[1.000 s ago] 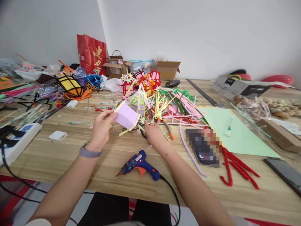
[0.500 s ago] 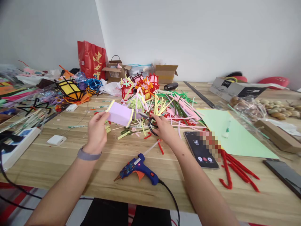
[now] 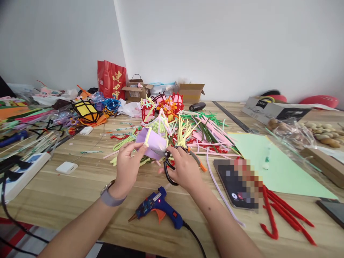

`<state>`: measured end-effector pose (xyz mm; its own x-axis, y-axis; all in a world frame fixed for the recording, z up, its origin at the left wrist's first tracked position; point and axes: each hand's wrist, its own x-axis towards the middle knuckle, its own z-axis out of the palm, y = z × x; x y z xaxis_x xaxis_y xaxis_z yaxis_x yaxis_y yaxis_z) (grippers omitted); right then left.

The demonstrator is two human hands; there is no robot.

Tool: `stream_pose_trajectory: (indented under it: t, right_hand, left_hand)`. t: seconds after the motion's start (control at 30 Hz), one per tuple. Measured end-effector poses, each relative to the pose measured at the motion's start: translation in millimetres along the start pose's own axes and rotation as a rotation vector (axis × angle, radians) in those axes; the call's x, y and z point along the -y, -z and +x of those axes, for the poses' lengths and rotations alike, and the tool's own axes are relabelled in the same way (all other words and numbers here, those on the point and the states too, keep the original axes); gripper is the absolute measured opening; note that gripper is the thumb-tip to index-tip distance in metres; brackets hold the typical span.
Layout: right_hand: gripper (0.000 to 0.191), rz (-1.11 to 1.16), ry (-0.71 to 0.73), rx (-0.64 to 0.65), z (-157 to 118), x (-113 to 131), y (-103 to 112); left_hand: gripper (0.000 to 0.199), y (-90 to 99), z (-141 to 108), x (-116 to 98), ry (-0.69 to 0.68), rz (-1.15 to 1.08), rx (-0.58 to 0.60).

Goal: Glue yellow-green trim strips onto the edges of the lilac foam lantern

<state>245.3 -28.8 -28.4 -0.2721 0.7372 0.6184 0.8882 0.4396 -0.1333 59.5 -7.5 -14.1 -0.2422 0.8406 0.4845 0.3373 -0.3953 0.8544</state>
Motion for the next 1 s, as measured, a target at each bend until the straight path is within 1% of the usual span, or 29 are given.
stream_pose_trajectory:
  t: [0.13,0.27,0.33,0.43,0.57,0.7,0.83,1.0]
  right_hand:
    - [0.045,-0.052,0.035,-0.046,-1,2,3]
    - [0.042,-0.08,0.041,-0.052,-1,5,5]
    - [0.039,-0.086,0.023,-0.042,-1,6,5]
    - [0.038,-0.081,-0.013,-0.013,-2,7,3]
    - [0.039,-0.084,-0.05,0.042,-2,8,1]
    - [0.044,-0.114,-0.072,0.082,-2,7,0]
    - [0.042,-0.184,-0.057,0.107,-2,6,-1]
    - [0.039,-0.302,0.005,0.093,-3,5,0]
  left_hand:
    - [0.014,-0.2,-7,-10,-0.009,0.013,0.06]
    - [0.013,-8.3,-9,-6,0.045,-0.037,0.084]
    - [0.013,-12.3,-10,-2,0.072,-0.067,0.086]
    - [0.012,-15.3,-11,4,0.067,-0.076,0.091]
    - [0.01,-14.6,-11,7,0.063,-0.09,0.123]
    - [0.011,-12.5,-11,8,0.056,-0.097,0.176]
    - [0.013,-10.8,-13,7,0.071,-0.122,0.236]
    - [0.013,-10.9,-14,3,0.089,-0.172,0.275]
